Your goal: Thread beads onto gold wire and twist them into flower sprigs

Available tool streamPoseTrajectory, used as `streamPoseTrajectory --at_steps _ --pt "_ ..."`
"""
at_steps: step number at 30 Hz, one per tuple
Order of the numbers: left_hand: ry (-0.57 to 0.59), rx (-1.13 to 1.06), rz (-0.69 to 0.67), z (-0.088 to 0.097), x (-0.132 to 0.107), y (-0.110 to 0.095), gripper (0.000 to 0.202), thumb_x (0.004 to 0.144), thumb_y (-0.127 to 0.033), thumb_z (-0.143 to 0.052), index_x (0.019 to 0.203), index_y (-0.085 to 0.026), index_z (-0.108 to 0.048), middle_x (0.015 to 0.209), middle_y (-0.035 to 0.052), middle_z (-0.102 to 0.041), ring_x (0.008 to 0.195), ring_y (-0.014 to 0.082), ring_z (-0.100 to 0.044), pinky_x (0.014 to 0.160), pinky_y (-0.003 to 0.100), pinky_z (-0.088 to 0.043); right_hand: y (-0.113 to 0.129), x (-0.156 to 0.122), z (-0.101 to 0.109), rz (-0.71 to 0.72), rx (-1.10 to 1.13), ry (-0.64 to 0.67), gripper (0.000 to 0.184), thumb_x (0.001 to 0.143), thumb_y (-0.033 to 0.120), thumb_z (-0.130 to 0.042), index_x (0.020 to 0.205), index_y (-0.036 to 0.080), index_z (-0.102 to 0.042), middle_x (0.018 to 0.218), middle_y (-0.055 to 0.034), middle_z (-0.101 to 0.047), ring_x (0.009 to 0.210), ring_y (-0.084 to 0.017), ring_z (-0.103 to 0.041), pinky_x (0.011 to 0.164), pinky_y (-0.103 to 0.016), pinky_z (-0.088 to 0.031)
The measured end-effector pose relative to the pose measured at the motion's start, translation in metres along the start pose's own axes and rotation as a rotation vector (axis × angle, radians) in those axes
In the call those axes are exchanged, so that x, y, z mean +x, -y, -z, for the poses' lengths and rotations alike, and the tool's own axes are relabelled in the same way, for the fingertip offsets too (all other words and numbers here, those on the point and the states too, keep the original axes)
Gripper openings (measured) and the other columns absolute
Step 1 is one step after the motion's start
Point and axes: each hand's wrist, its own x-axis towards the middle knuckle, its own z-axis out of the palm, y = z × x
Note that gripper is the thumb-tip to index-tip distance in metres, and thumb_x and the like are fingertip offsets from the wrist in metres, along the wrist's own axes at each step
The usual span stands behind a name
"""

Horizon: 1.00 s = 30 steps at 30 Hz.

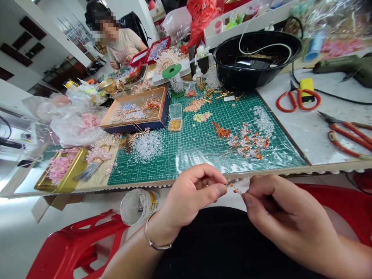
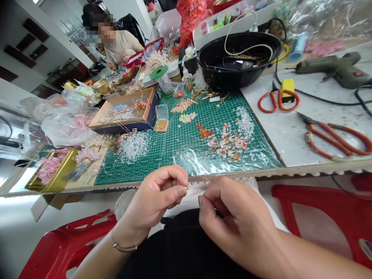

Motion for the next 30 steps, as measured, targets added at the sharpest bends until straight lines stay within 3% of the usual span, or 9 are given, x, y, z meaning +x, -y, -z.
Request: streamPoseTrajectory --at_steps 5,8,12,15,17,21,23,25,30 --pt "0.016 0.012 -0.018 -0.001 -0.002 0.000 0.020 0.082 -0.032 -0.081 0.086 -0.016 -0.068 0.080 -0.0009 -0.059 0.059 0.0047 -0.045 0.054 0.018 -0.037 0.001 0.000 0.000 -0.011 0.019 0.000 0.019 0.091 0.014 -0.052 0.077 0.026 -0.048 0.055 0.0063 -0.050 0.043 -0.011 -0.046 0.040 -0.022 -0.039" --pt "-0.001 0.176 -0.106 -0.002 -0.004 -0.001 0.016 0.085 -0.030 -0.078 0.086 -0.017 -0.069 0.085 0.0014 -0.060 0.067 0.0076 -0.051 0.058 0.019 -0.042 -0.001 0.000 -0.003 -0.030 0.071 0.043 0.019 0.094 0.015 -0.052 0.078 0.026 -0.050 0.058 0.0052 -0.053 0.045 -0.011 -0.049 0.042 -0.022 -0.041" --pt "-0.036 0.585 -0.416 -0.002 -0.007 -0.004 0.003 0.090 -0.020 -0.071 0.092 -0.018 -0.073 0.091 0.0032 -0.066 0.077 0.0103 -0.060 0.066 0.020 -0.050 -0.005 -0.003 -0.007 -0.121 0.198 0.128 0.011 0.101 0.023 -0.052 0.091 0.025 -0.057 0.068 0.0017 -0.063 0.055 -0.013 -0.058 0.049 -0.022 -0.047" --pt "-0.076 0.848 -0.689 -0.003 -0.010 -0.007 0.009 0.091 -0.013 -0.068 0.097 -0.017 -0.074 0.090 0.0045 -0.071 0.084 0.0122 -0.066 0.075 0.022 -0.053 -0.008 -0.005 -0.010 -0.204 0.258 0.160 0.008 0.101 0.029 -0.054 0.103 0.025 -0.061 0.070 0.0016 -0.063 0.056 -0.013 -0.058 0.048 -0.022 -0.047" --pt "-0.071 0.936 -0.778 -0.002 -0.010 -0.010 0.009 0.091 -0.012 -0.068 0.097 -0.017 -0.073 0.091 0.0053 -0.072 0.084 0.0126 -0.068 0.077 0.023 -0.055 -0.009 -0.006 -0.009 -0.245 0.276 0.170 0.009 0.100 0.031 -0.056 0.101 0.024 -0.062 0.069 0.0020 -0.062 0.055 -0.013 -0.057 0.048 -0.022 -0.047" --pt "-0.070 0.998 -0.789 0.018 0.009 -0.015 0.007 0.092 -0.018 -0.068 0.094 -0.023 -0.073 0.091 0.0018 -0.074 0.085 0.0129 -0.069 0.079 0.025 -0.056 -0.007 -0.006 -0.004 -0.269 0.252 0.131 0.016 0.099 0.028 -0.055 0.084 0.024 -0.058 0.062 0.0046 -0.053 0.051 -0.011 -0.050 0.046 -0.021 -0.043" --pt "-0.242 1.078 -0.731 0.039 0.032 -0.017 0.012 0.096 -0.022 -0.064 0.092 -0.025 -0.075 0.094 0.0012 -0.075 0.089 0.0145 -0.069 0.082 0.028 -0.056 -0.006 -0.007 -0.002 -0.249 0.248 0.110 0.018 0.098 0.022 -0.054 0.081 0.025 -0.055 0.060 0.0060 -0.049 0.049 -0.011 -0.047 0.045 -0.020 -0.041" --pt "-0.403 1.229 -0.540 0.062 0.060 -0.016 0.017 0.098 -0.025 -0.059 0.100 -0.025 -0.076 0.106 0.0032 -0.075 0.097 0.0176 -0.068 0.084 0.031 -0.055 -0.006 -0.009 -0.001 -0.239 0.255 0.093 0.015 0.097 0.019 -0.053 0.083 0.025 -0.056 0.061 0.0059 -0.049 0.050 -0.011 -0.046 0.045 -0.020 -0.041" --pt "-0.323 1.313 -0.414 0.091 0.107 -0.003 0.018 0.093 -0.020 -0.060 0.095 -0.021 -0.078 0.103 0.0055 -0.076 0.096 0.0221 -0.068 0.087 0.035 -0.053 -0.007 -0.016 -0.004 -0.259 0.253 0.093 0.014 0.096 0.018 -0.053 0.084 0.024 -0.056 0.065 0.0041 -0.050 0.053 -0.012 -0.046 0.047 -0.022 -0.041"
